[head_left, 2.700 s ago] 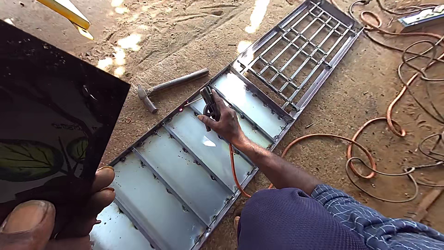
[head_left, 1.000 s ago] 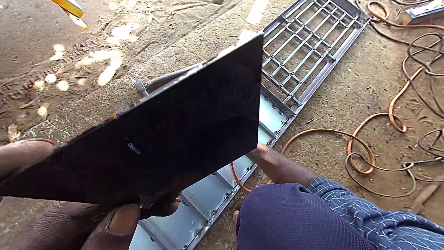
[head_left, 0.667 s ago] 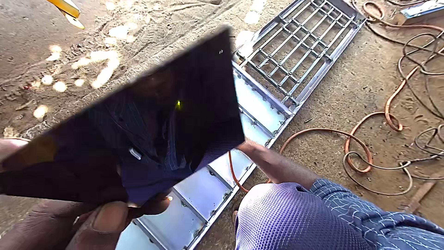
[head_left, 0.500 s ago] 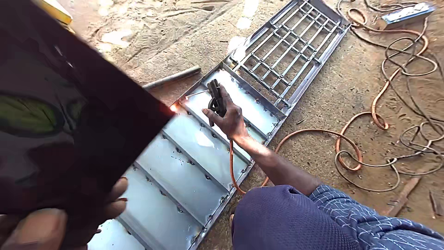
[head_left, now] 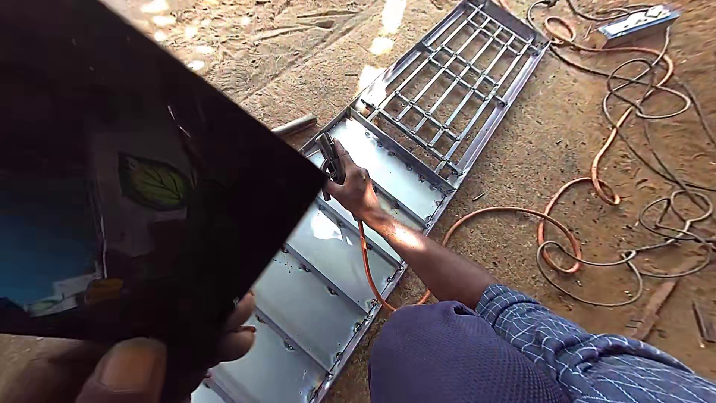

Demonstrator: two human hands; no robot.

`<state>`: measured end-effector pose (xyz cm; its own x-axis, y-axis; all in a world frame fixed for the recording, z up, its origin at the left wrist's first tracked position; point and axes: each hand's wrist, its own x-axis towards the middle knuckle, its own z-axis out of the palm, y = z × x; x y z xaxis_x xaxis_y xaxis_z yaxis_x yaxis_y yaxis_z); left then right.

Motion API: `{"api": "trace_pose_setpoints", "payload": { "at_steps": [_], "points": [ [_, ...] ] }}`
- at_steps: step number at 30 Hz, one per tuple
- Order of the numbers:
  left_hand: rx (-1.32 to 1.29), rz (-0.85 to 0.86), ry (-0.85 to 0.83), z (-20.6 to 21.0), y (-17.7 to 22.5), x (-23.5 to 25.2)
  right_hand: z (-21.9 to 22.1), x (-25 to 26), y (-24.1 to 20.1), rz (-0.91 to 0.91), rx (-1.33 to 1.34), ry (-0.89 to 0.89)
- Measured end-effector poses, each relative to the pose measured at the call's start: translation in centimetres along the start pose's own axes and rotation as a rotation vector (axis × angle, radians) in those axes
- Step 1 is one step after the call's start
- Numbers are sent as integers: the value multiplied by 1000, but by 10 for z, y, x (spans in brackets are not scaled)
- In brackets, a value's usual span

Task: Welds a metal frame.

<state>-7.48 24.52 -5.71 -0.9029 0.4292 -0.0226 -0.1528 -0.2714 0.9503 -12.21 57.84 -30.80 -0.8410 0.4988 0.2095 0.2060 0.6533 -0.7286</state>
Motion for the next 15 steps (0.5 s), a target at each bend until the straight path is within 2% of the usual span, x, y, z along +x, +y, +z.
{"api": "trace_pose_setpoints", "payload": {
  "at_steps": [5,15],
  "points": [
    [50,12,-118,6,-10,-5,-26,-9,-34,40,82,-80],
    [76,28,-100,8,-13,-9,-25,-10,-35,65,108,-73]
  ]
}}
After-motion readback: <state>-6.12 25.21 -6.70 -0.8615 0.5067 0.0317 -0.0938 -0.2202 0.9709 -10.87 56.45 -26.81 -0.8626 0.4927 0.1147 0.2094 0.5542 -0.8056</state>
